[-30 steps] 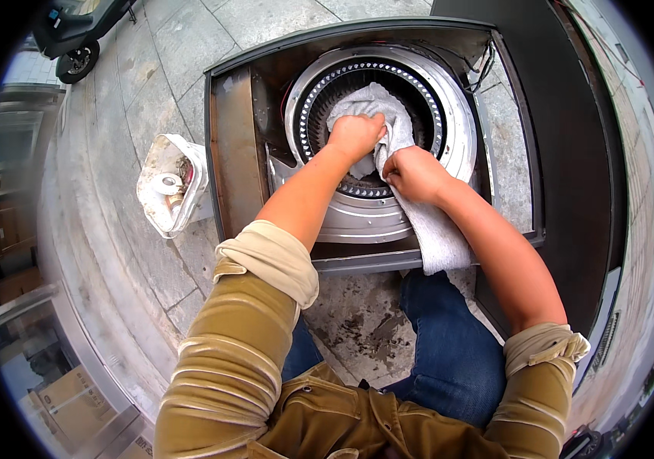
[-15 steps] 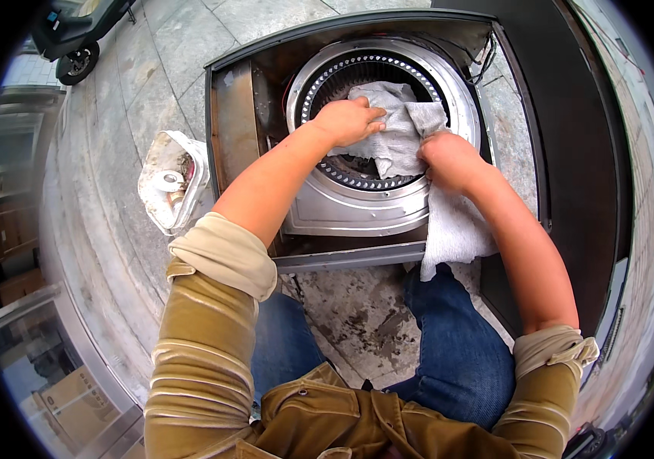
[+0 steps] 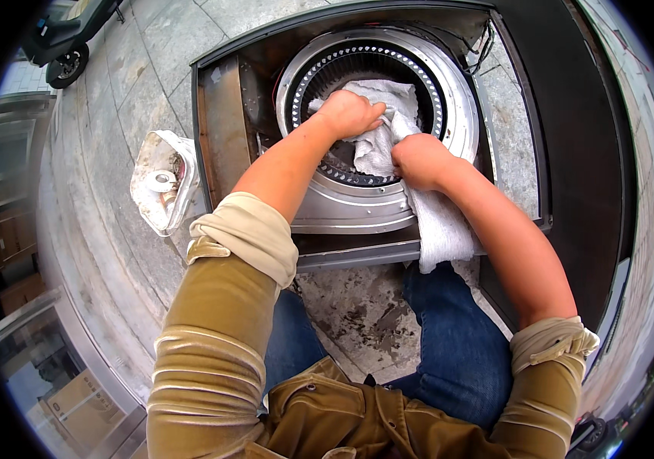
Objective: The person cleans a circular metal fan component with a cloth and places it into a stainless steel appliance housing. They scrape a small metal part with a knife, wipe it, and insert it into the center of the fan. The person then wipes the interior of the housing and uses a power drill to secure a black rubber ring around the fan assembly.
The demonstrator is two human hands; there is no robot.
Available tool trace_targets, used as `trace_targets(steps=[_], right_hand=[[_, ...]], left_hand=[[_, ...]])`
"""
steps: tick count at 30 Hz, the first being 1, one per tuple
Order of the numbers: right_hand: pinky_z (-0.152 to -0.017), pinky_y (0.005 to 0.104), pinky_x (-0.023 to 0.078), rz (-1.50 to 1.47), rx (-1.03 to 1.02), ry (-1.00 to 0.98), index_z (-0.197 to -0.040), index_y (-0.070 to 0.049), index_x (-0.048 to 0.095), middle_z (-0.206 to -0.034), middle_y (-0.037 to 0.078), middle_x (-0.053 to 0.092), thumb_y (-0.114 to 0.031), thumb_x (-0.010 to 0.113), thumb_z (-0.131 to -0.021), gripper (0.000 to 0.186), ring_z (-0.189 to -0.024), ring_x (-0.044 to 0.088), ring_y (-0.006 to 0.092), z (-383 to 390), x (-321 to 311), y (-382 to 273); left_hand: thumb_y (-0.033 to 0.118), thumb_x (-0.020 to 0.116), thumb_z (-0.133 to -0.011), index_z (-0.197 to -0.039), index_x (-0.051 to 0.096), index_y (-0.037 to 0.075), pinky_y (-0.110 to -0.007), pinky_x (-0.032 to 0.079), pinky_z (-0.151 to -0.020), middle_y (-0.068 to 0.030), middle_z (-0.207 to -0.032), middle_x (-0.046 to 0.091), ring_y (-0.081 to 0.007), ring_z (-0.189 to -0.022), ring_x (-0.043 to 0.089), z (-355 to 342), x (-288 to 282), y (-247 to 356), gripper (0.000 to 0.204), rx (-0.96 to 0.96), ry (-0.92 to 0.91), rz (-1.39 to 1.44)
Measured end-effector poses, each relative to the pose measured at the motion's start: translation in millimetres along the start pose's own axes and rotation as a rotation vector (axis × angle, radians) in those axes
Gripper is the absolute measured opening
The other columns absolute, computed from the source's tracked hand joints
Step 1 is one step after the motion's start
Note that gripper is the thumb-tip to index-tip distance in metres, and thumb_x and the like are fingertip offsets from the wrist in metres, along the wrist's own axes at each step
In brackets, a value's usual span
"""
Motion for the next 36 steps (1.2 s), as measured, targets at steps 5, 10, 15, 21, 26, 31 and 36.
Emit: trace_targets(steps=[5,10,15,21,26,31,36], right_hand=[[-0.075,0.0409,0.054,-0.015,-0.044,-0.016,-0.077,-0.003,0.071,-0.081,0.018,0.069,-0.008,0.062,-0.070,0.012,-0.081,0.068,0.0330,-9.1,-0.4,-5.4],[-0.074,0.0407,0.054,-0.040,-0.055,0.008,-0.075,-0.003,0.070,-0.081,0.018,0.069,-0.009,0.063,-0.071,0.010,-0.081,0.068,0.0325,-15.4,3.4,-17.0],[-0.073,0.0424,0.052,-0.293,-0.064,0.141,-0.075,-0.005,0.070,-0.076,0.018,0.067,-0.015,0.067,-0.075,0.011,-0.078,0.066,0.0343,-10.5,-7.2,-2.4],[-0.083,0.0425,0.049,-0.378,-0.171,0.828,-0.084,-0.002,0.070,-0.091,0.019,0.068,-0.020,0.064,-0.084,0.020,-0.091,0.063,0.0348,43.2,-120.5,-16.8],[-0.079,0.0430,0.052,-0.104,-0.107,0.276,-0.081,-0.003,0.070,-0.084,0.019,0.067,-0.002,0.058,-0.073,0.014,-0.088,0.065,0.0352,47.0,-64.0,-26.8],[-0.079,0.0415,0.051,-0.112,-0.048,0.138,-0.088,-0.003,0.070,-0.088,0.017,0.066,0.000,0.059,-0.075,0.017,-0.087,0.064,0.0350,41.9,-20.0,3.3],[-0.077,0.0423,0.051,-0.168,-0.104,0.682,-0.078,-0.003,0.066,-0.082,0.016,0.063,-0.004,0.059,-0.074,0.009,-0.085,0.062,0.0346,27.1,-78.1,11.7]], left_hand=[[0.040,0.058,-0.086,-0.091,0.056,0.014,-0.041,0.051,-0.049,-0.0093,-0.065,0.064,-0.0284,-0.056,0.064,2.4,1.4,-2.4,0.027,-0.072,0.007,0.023],[0.037,0.059,-0.085,-0.091,0.058,0.014,-0.041,0.052,-0.051,-0.0101,-0.067,0.065,-0.0286,-0.058,0.065,5.4,2.5,-7.2,0.024,-0.253,0.024,0.064],[0.034,0.057,-0.085,-0.091,0.058,0.014,-0.042,0.053,-0.053,-0.0107,-0.070,0.065,-0.0292,-0.064,0.067,1.1,3.0,-4.8,0.021,-0.252,0.012,0.107],[0.027,0.055,-0.087,-0.103,0.061,0.012,-0.043,0.053,-0.070,-0.0168,-0.088,0.067,-0.0349,-0.080,0.066,1.9,0.1,-14.7,0.022,0.003,-0.193,0.241],[0.034,0.058,-0.089,-0.109,0.055,0.014,-0.043,0.052,-0.071,-0.0121,-0.091,0.058,-0.0318,-0.085,0.064,8.7,-7.0,1.1,0.028,0.133,-0.275,0.166],[0.031,0.060,-0.088,-0.109,0.054,0.013,-0.043,0.053,-0.074,-0.0131,-0.099,0.057,-0.0312,-0.090,0.063,9.3,-8.0,5.5,0.028,0.091,-0.219,0.177],[0.032,0.059,-0.088,-0.112,0.054,0.013,-0.044,0.053,-0.074,-0.0137,-0.100,0.058,-0.0323,-0.091,0.063,7.5,-6.2,4.0,0.031,0.031,-0.220,0.194]])
Point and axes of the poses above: each hand's wrist, its own z-axis away from the middle knuckle, its own x-axis out of the palm, y = z × x, the point moved 10 cm from there along -z, towards the middle knuckle
